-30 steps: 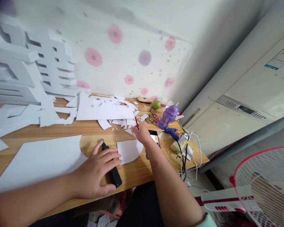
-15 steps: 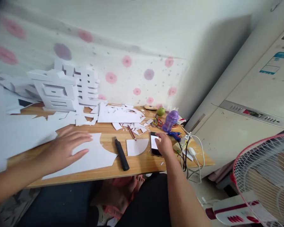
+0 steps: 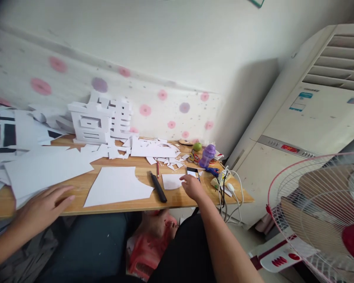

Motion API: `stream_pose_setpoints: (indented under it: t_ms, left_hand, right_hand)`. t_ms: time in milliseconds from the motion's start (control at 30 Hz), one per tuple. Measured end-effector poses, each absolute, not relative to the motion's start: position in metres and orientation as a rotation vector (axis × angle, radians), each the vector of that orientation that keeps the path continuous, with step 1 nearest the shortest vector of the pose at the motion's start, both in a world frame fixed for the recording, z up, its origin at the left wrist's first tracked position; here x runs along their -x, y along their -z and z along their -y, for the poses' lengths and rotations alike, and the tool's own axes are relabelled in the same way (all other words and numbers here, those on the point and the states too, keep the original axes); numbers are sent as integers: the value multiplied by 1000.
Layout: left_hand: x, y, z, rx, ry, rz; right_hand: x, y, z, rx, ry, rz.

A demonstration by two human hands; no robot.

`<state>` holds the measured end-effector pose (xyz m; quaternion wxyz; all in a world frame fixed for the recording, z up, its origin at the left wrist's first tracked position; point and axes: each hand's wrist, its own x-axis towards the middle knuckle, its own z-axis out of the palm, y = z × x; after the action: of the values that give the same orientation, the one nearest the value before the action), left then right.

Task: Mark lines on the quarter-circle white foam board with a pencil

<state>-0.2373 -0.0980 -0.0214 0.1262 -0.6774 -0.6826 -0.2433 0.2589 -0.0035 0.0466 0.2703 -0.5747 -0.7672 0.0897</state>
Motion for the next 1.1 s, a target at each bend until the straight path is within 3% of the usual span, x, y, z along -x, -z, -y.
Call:
stream_pose_setpoints:
  t_ms: [267, 867, 1100]
  left_hand:
    - [224, 26, 103, 1914, 615, 1946]
    - [224, 24, 105, 1840, 501, 1952]
    - [232, 23, 98, 1840, 384, 1986]
  right_hand:
    - [-188, -36, 3, 1415, -184, 2170]
    - [-183, 1, 32, 1228, -107, 2075]
    - [-236, 12, 10, 1189, 7, 1919]
